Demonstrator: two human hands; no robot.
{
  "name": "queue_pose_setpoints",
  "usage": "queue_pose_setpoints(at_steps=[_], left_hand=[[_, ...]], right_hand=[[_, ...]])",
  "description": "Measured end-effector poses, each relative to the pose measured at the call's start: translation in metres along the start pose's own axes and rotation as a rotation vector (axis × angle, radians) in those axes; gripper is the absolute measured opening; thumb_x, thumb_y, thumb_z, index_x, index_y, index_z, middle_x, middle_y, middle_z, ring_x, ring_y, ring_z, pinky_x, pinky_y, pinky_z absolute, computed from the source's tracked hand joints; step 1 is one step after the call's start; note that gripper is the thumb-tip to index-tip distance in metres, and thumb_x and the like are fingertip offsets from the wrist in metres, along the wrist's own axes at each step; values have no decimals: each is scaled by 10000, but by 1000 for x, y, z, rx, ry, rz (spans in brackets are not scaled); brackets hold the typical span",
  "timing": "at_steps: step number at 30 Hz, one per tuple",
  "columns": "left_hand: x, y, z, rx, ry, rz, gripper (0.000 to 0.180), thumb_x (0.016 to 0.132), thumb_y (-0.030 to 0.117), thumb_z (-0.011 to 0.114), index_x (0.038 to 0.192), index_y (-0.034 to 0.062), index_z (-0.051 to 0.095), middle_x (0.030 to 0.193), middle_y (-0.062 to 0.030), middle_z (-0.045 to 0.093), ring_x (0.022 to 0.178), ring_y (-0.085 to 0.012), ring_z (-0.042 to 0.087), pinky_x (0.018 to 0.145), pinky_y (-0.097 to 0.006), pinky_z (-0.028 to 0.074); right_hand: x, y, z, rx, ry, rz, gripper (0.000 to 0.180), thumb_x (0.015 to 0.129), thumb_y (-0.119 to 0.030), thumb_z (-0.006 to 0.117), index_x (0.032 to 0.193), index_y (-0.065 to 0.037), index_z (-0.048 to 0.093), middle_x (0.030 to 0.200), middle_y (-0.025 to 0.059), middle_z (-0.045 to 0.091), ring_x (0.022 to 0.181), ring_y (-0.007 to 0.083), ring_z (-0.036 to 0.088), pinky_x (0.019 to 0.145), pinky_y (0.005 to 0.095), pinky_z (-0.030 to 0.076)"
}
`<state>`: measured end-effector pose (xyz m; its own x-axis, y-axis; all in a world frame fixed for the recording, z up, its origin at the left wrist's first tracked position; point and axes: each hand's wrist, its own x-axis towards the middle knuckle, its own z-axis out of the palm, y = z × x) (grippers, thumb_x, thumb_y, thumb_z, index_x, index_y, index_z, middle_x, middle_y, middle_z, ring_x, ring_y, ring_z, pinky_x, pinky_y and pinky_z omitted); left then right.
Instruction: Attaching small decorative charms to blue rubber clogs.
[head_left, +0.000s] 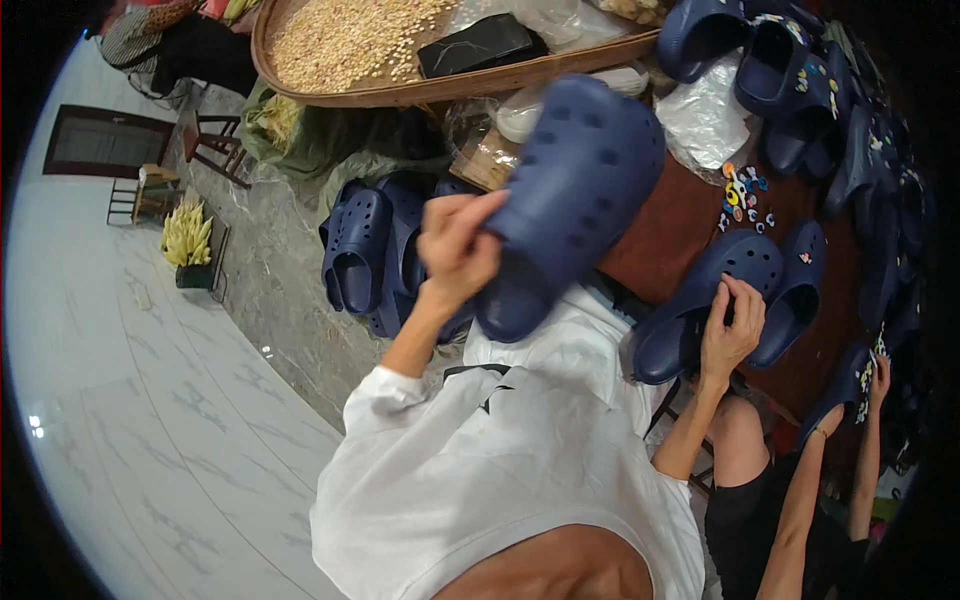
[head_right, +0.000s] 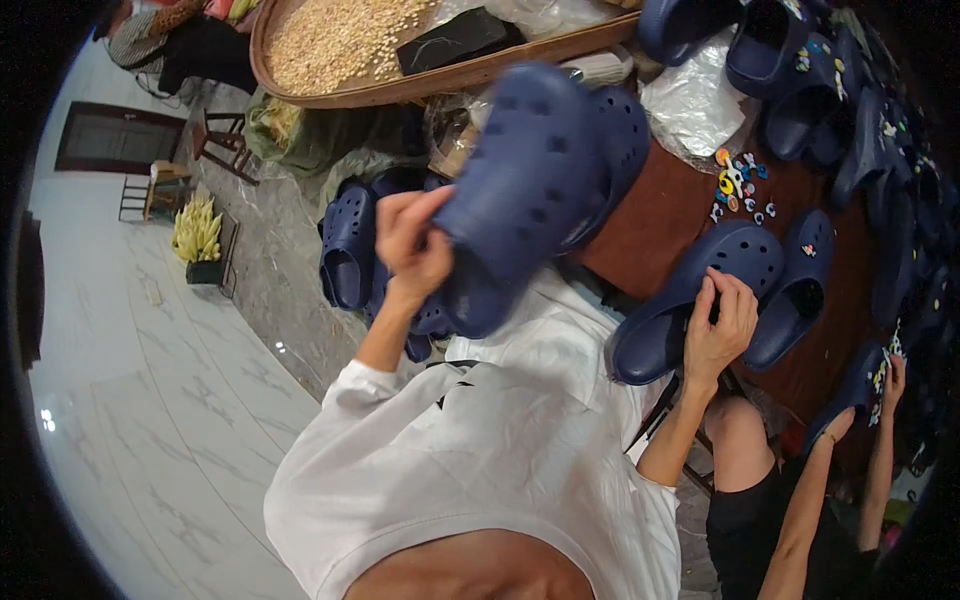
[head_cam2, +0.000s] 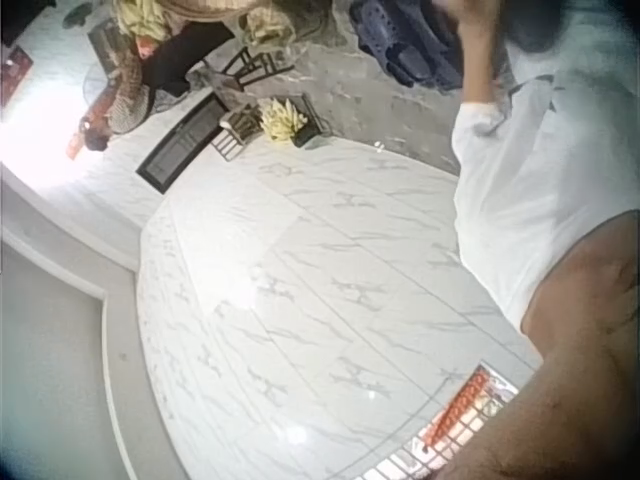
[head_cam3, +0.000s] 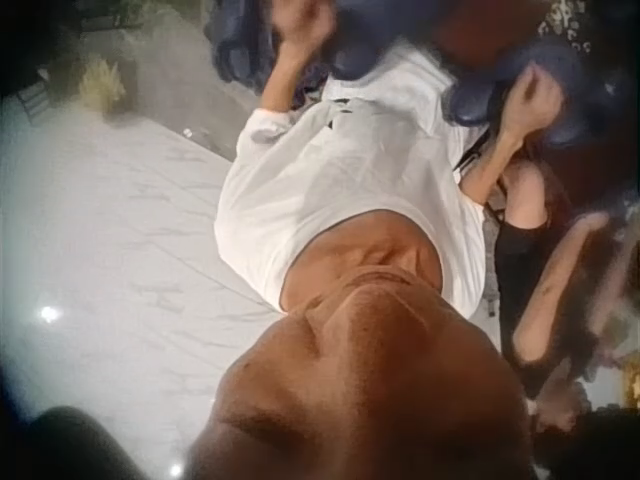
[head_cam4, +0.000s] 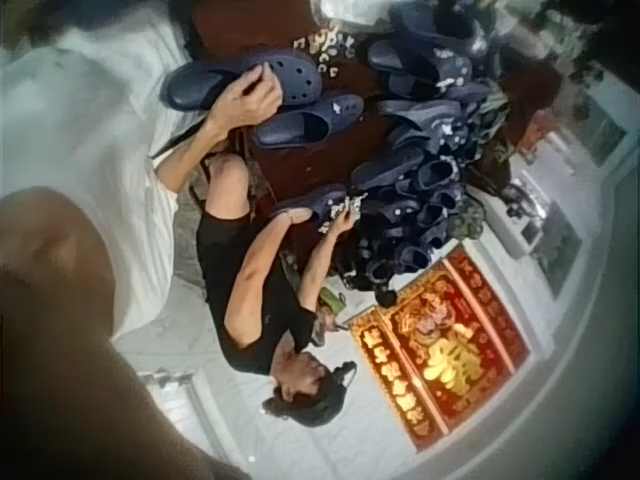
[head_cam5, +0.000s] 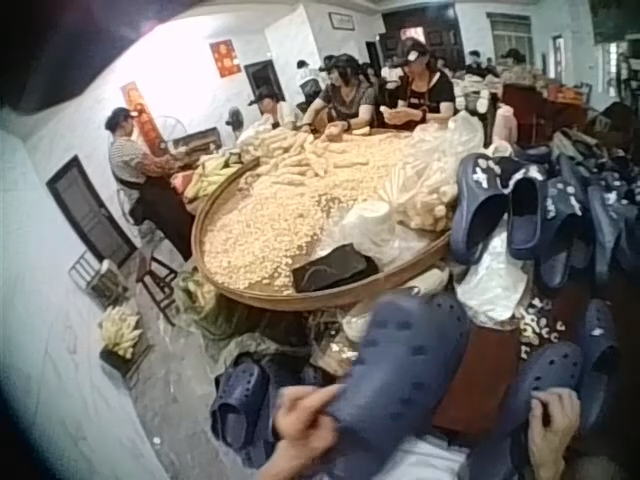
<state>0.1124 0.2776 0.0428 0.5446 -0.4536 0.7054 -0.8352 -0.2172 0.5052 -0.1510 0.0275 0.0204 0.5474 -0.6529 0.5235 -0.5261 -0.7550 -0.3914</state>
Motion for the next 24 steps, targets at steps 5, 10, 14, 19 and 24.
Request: queue_pose_setpoints(at_steps=[5, 10, 14, 19, 24], left_hand=[[-55, -62, -61, 313, 113, -235, 440, 795, -71, 571, 1183, 75, 718, 999, -128, 561, 894, -266, 587, 806, -334, 491], [-105, -112, -76, 400, 70, -372, 343, 919, -7, 585, 1240, 75, 677, 1040, -129, 550, 919, -272, 598, 799, -336, 500], [-124, -130, -74, 496, -2, -425, 330, 948, 32, 577, 1264, 88, 651, 1066, -154, 553, 914, -313, 625, 773, -362, 517], [-134, -138, -62, 468, -194, -483, 378, 886, 20, 597, 1247, 112, 659, 1066, -131, 575, 931, -330, 645, 794, -400, 530], [-127, -126, -47, 497, -220, -459, 391, 830, 15, 615, 1207, 108, 662, 1076, -141, 591, 978, -350, 637, 827, -435, 528]], right_hand=[[3, -2, -3, -13, 21, 14, 97, 903, -111, 679, 988, -91, 720, 982, 72, 677, 946, 264, 643, 835, 386, 472], [2, -4, -5, 15, -8, 32, 105, 915, -106, 675, 1006, -69, 713, 992, 89, 673, 971, 272, 639, 868, 371, 478], [-3, -3, -11, 91, 18, 79, 178, 903, -149, 696, 1063, -72, 702, 1055, 96, 652, 1018, 292, 609, 908, 398, 464], [-15, 5, -11, 150, -1, 137, 332, 885, -180, 727, 1182, -46, 663, 1189, 144, 593, 1128, 328, 555, 1003, 427, 426], [-27, 9, -11, 153, -7, 186, 455, 869, -162, 736, 1287, -40, 603, 1280, 166, 522, 1227, 342, 496, 1075, 448, 374]])
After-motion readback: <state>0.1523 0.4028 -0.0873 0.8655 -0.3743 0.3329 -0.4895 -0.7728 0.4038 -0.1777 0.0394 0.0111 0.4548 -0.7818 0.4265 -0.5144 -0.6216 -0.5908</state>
